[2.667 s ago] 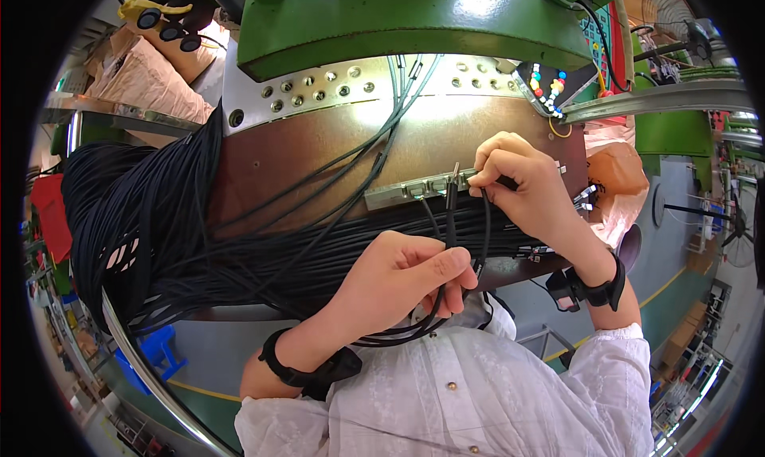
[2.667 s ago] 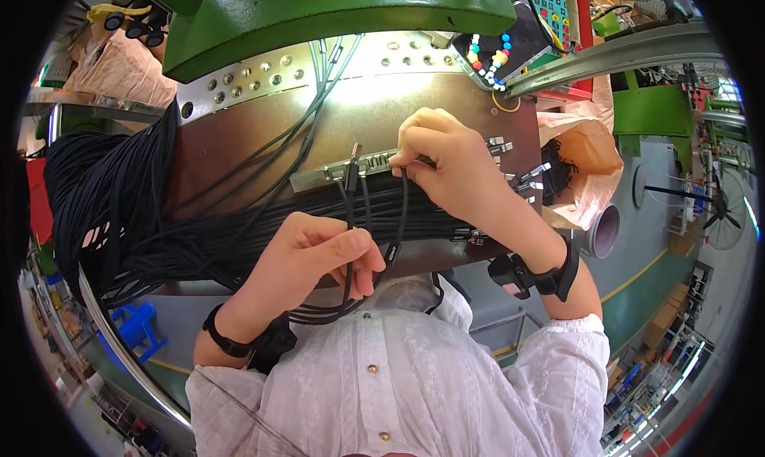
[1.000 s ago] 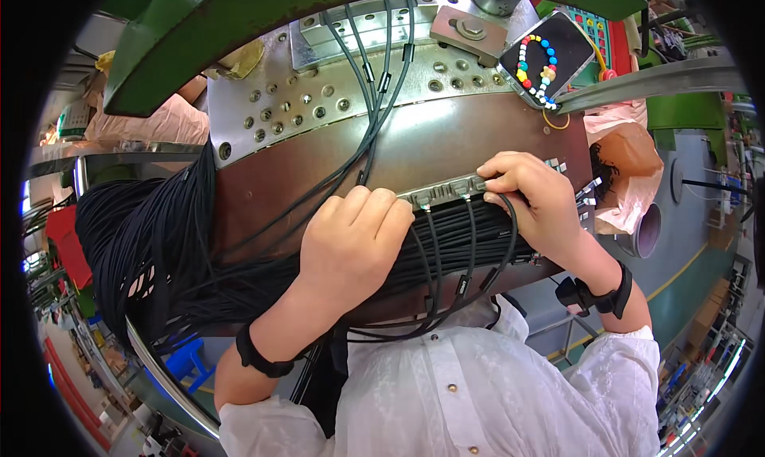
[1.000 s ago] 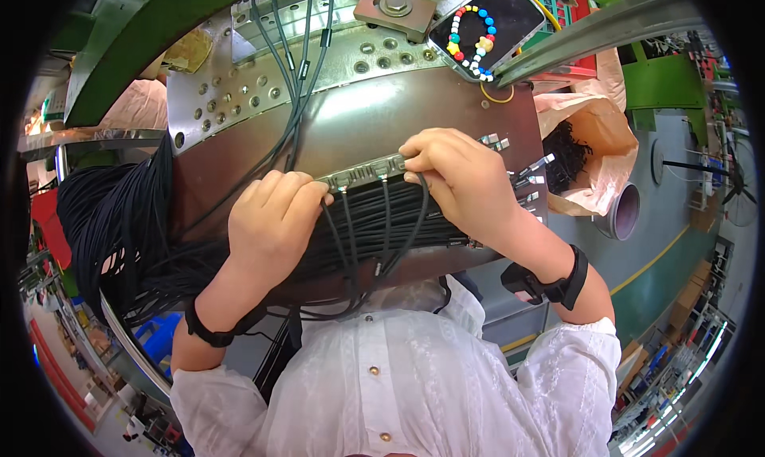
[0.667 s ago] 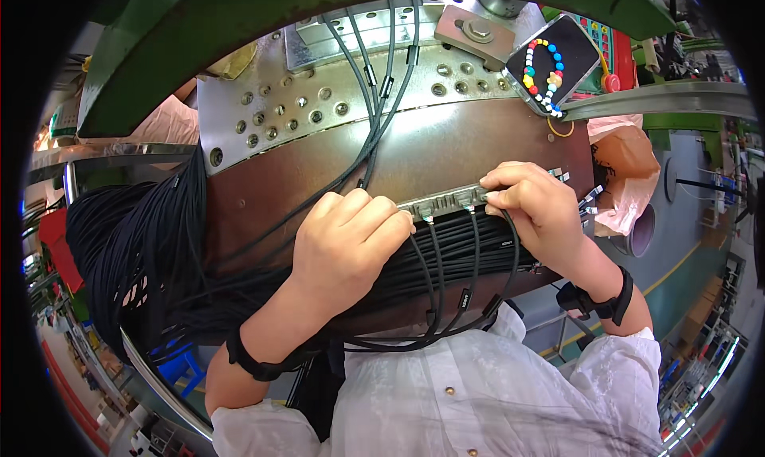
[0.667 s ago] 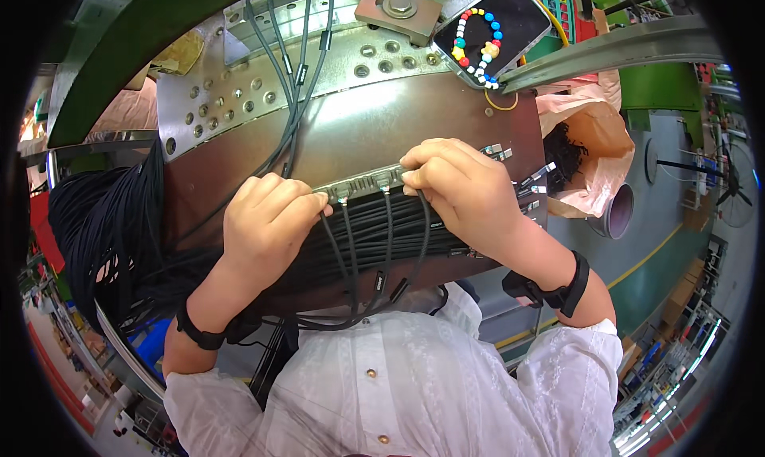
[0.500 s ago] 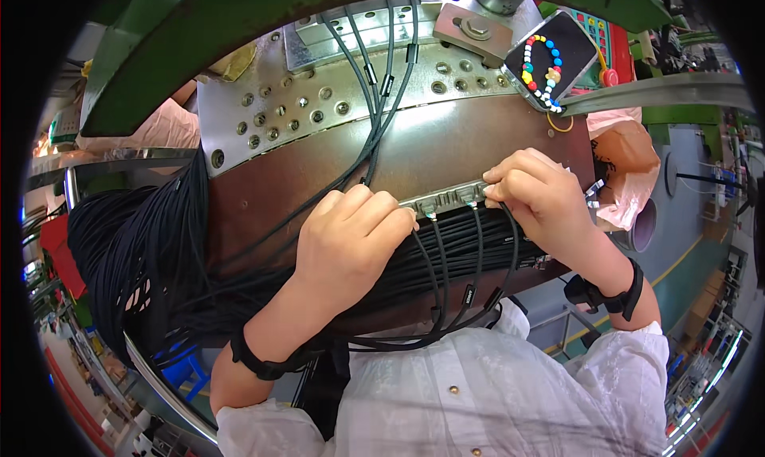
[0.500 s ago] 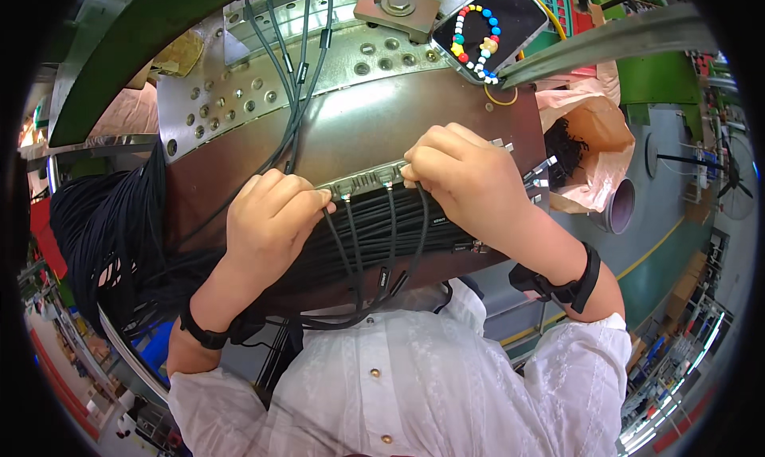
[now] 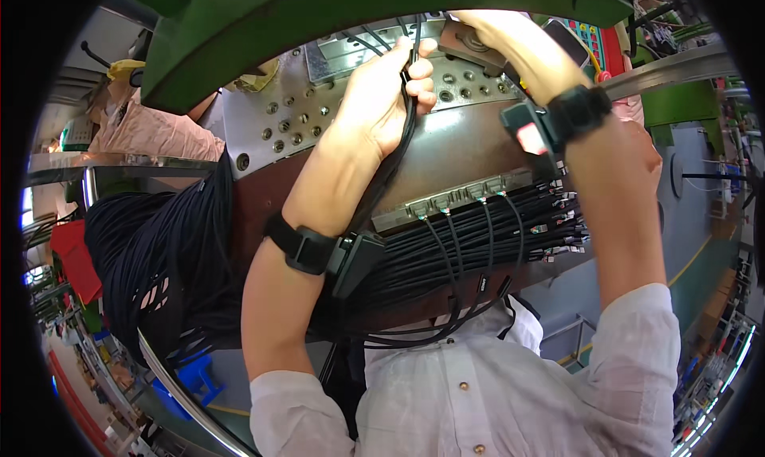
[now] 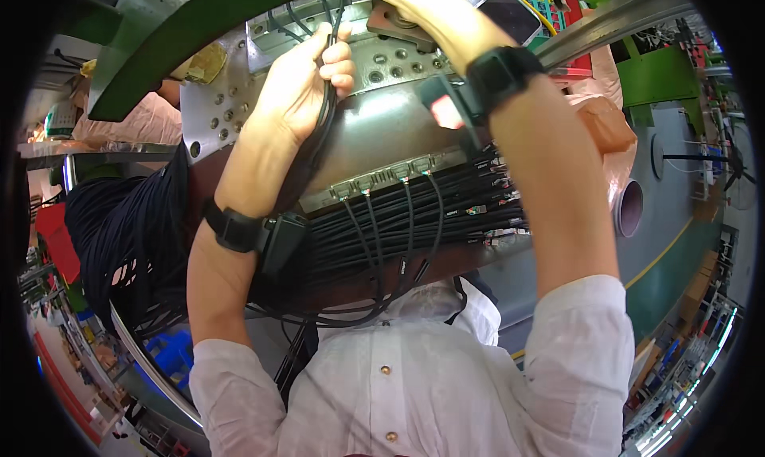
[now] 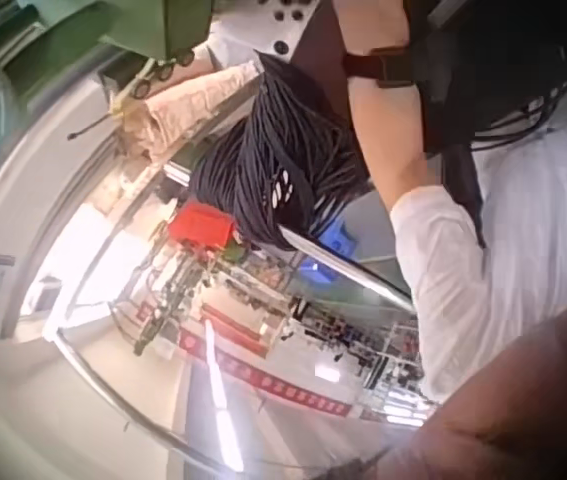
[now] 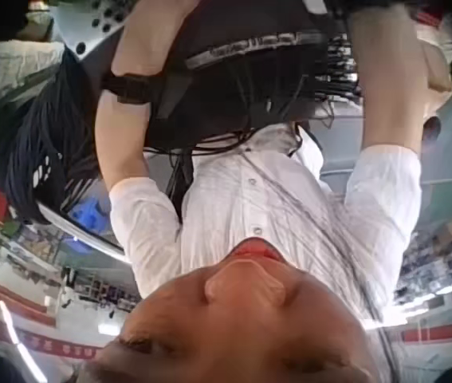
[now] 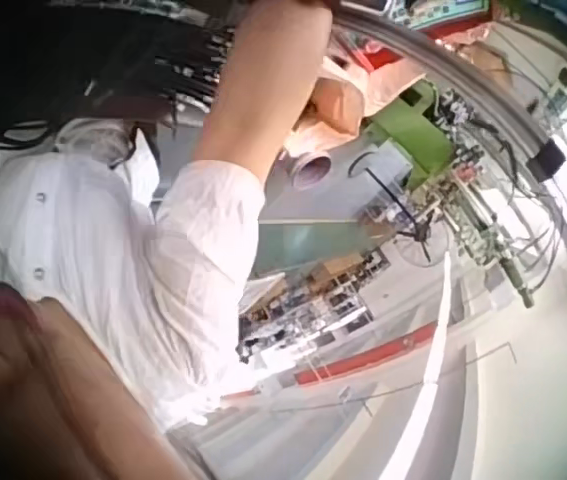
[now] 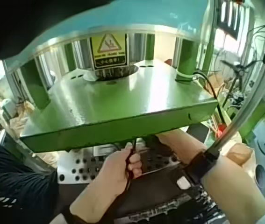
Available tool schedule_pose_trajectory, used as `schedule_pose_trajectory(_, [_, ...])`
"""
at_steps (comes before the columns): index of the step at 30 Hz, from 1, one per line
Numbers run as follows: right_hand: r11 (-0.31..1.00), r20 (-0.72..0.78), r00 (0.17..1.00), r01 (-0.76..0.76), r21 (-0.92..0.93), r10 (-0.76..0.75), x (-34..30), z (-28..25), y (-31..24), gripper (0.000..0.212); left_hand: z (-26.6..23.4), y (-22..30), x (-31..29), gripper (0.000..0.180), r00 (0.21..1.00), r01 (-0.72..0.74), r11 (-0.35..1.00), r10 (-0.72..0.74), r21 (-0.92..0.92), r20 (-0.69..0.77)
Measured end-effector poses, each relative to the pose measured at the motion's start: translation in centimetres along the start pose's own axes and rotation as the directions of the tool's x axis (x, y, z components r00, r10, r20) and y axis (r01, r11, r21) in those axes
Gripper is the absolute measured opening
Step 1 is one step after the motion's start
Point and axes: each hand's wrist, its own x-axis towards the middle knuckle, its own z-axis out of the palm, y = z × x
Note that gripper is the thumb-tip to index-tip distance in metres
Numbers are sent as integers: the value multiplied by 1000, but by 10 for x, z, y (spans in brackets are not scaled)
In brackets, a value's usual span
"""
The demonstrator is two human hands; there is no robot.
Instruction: The person repeatedly fits cable ends into slots on a fixture, places the fixture into a press machine, operates the machine with both hands, and removes the finished cables.
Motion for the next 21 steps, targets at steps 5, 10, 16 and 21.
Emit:
schedule_pose_trajectory(5, [904,-437,796,414,-109,-418,10,37,38,26,37,13,-32,30,998,55,996,-53,-64,24])
schedule_pose_trajectory(10, [796,-59,987,156,584,-150,-52,29,-35,29,57,3,-113,26,967,132,990,-119,42,-226])
schedule_pose_trajectory(16, [834,147,941,189,518,-304,-73,29,-16,25,53,-12,-196,30,971,163,950,-202,-267,-128])
schedule_pose_trajectory(21, [853,-39,860,509,119,-508,-113,38,-1,26,-31,122,-263,36,555,-611,711,699,349,-451])
